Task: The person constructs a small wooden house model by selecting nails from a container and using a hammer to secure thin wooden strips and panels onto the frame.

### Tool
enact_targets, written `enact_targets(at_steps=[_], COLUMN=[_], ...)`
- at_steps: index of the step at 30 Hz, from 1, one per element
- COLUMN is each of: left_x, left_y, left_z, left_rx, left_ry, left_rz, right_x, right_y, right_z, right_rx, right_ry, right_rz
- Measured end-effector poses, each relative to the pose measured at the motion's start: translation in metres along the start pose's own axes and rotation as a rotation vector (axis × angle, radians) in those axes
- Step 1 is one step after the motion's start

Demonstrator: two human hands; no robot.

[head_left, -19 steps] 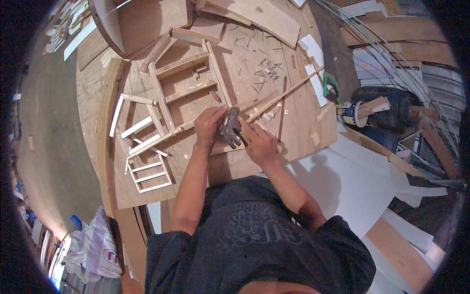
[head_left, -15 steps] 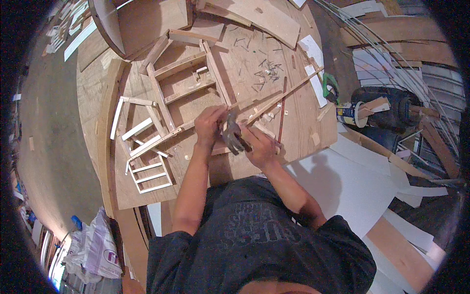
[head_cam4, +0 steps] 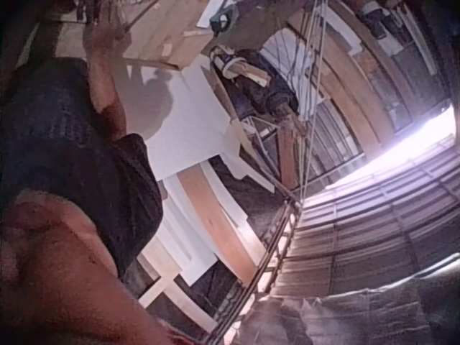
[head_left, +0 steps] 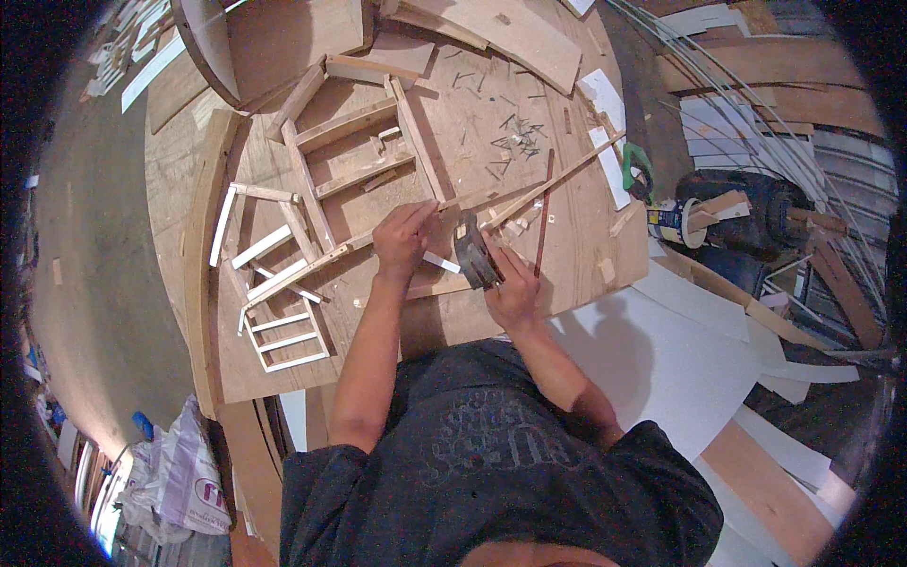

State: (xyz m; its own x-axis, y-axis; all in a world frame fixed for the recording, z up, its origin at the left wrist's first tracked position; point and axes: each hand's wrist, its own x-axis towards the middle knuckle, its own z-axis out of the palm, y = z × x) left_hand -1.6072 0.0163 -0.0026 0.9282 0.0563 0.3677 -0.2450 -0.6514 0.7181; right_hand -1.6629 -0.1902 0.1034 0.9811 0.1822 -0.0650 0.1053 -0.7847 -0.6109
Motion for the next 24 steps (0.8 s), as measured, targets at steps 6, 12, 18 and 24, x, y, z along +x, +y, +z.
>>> enact_targets(at_steps=[6, 12, 18, 24], left_x=[-0.001, 0.002, -0.001, 0.000], left_y=[-0.003, 0.004, -0.004, -0.004], left_z=[0.001, 0.000, 0.005, 0.006], left_rx=[-0.017, -0.102, -0.098, -0.141], left_ry=[0.048, 0.063, 0.038, 0.077], left_rz=[0.031, 0.000, -0.011, -0.028], right_x=[0.010, 0.013, 0.015, 0.025], right_y=[-0.009, 0.000, 0.001, -0.024], right_z=[0.016, 0.036, 0.036, 0.029], right_rx=[0.052, 0.150, 0.066, 0.146], right_ry=[0.094, 0.213, 0.166, 0.213], right_rz=[-0.032, -0.112, 0.110, 0.000])
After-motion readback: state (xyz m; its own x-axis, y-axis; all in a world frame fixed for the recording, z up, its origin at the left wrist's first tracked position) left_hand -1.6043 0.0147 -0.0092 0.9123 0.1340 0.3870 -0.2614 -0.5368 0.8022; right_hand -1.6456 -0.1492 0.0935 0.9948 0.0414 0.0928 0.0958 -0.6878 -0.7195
